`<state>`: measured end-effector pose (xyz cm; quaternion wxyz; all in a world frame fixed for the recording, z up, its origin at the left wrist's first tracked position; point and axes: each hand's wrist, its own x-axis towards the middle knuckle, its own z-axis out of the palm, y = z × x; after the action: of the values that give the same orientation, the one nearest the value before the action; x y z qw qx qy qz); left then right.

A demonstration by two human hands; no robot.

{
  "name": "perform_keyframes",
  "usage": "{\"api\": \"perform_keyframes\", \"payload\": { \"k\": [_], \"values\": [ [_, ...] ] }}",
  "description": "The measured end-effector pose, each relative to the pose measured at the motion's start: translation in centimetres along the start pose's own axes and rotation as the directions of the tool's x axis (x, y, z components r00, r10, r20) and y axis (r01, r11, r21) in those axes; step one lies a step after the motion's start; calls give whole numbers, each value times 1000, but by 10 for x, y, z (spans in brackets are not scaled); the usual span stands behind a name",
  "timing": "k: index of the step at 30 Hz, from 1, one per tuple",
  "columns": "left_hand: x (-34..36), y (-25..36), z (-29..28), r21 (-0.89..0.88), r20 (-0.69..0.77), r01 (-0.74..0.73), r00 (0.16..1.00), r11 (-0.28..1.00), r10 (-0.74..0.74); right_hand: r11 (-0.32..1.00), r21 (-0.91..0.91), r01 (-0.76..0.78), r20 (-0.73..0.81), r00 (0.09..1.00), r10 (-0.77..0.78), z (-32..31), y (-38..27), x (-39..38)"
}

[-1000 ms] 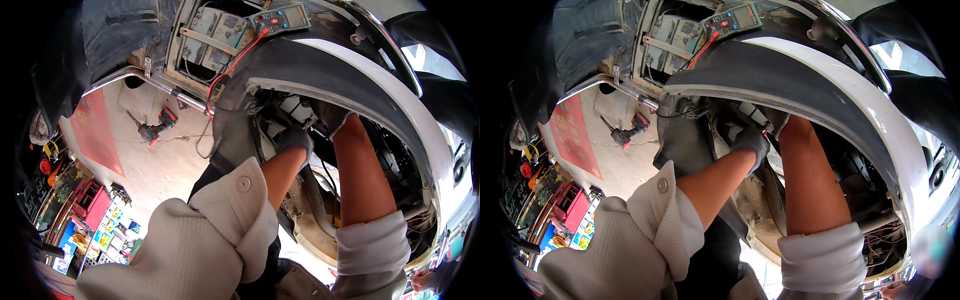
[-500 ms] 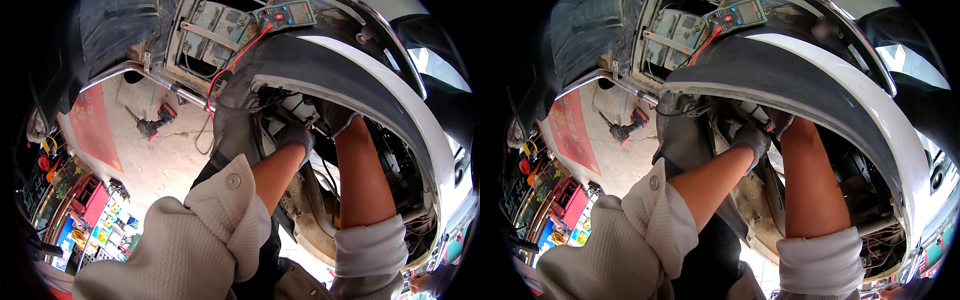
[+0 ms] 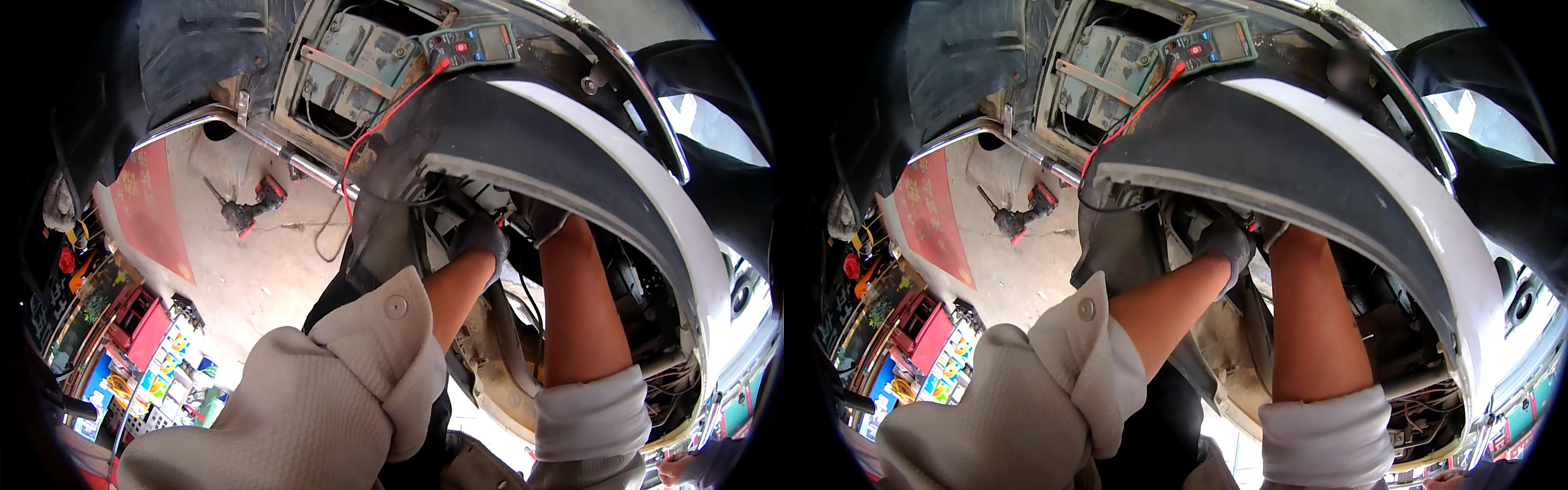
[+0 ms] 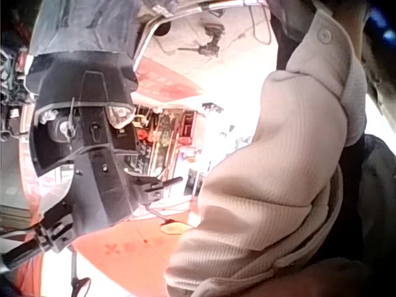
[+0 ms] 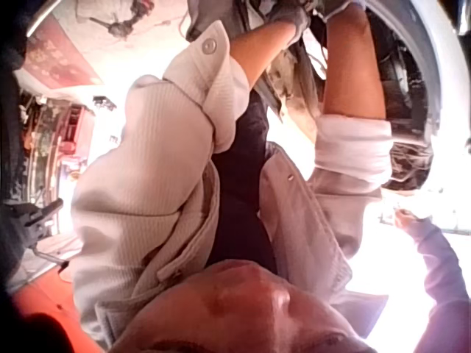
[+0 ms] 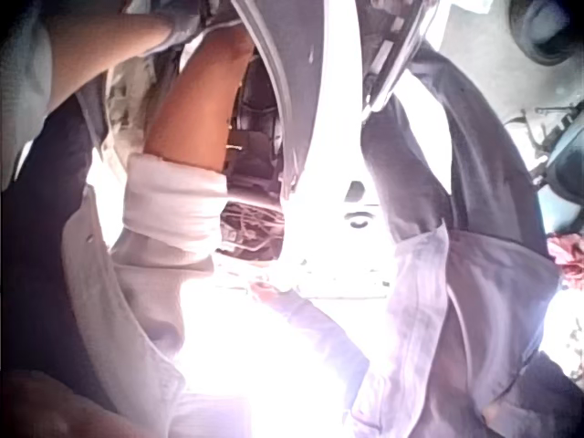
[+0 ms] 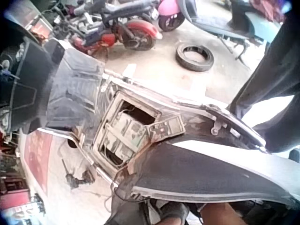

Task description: The person uses a multimeter to test electrical connections on a disassembled white scooter. They probe various points within the exposed frame and battery area while wearing gloves. The scooter remains open throughout the process, and the person occasionally steps back to observe the setup.

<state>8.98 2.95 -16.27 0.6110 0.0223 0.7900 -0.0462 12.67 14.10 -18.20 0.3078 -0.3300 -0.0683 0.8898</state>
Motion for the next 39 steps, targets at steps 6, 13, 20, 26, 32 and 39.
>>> {"api": "perform_keyframes", "payload": {
  "k": [6,13,20,26,32,39],
  "values": [
    [-2,5,2,-2,1,-73,997,997,73,996,90,16,16,1000,-17,-4,-5,-9],
    [8,3,14,29,-88,-113,989,993,115,990,143,19,28,999,-23,-1,-5,-17],
    [12,2,26,30,-184,-183,965,983,185,990,142,16,-8,1000,-15,5,-12,-22],
    [15,-2,24,16,-151,-151,977,988,152,993,110,-34,24,999,31,3,-9,-16],
    [13,4,23,21,-102,-139,985,990,140,990,140,29,107,993,-44,-1,-2,-17],
    [13,5,21,27,-82,-136,987,990,138,998,57,20,7,1000,-20,5,-3,-14]
  ]
}}
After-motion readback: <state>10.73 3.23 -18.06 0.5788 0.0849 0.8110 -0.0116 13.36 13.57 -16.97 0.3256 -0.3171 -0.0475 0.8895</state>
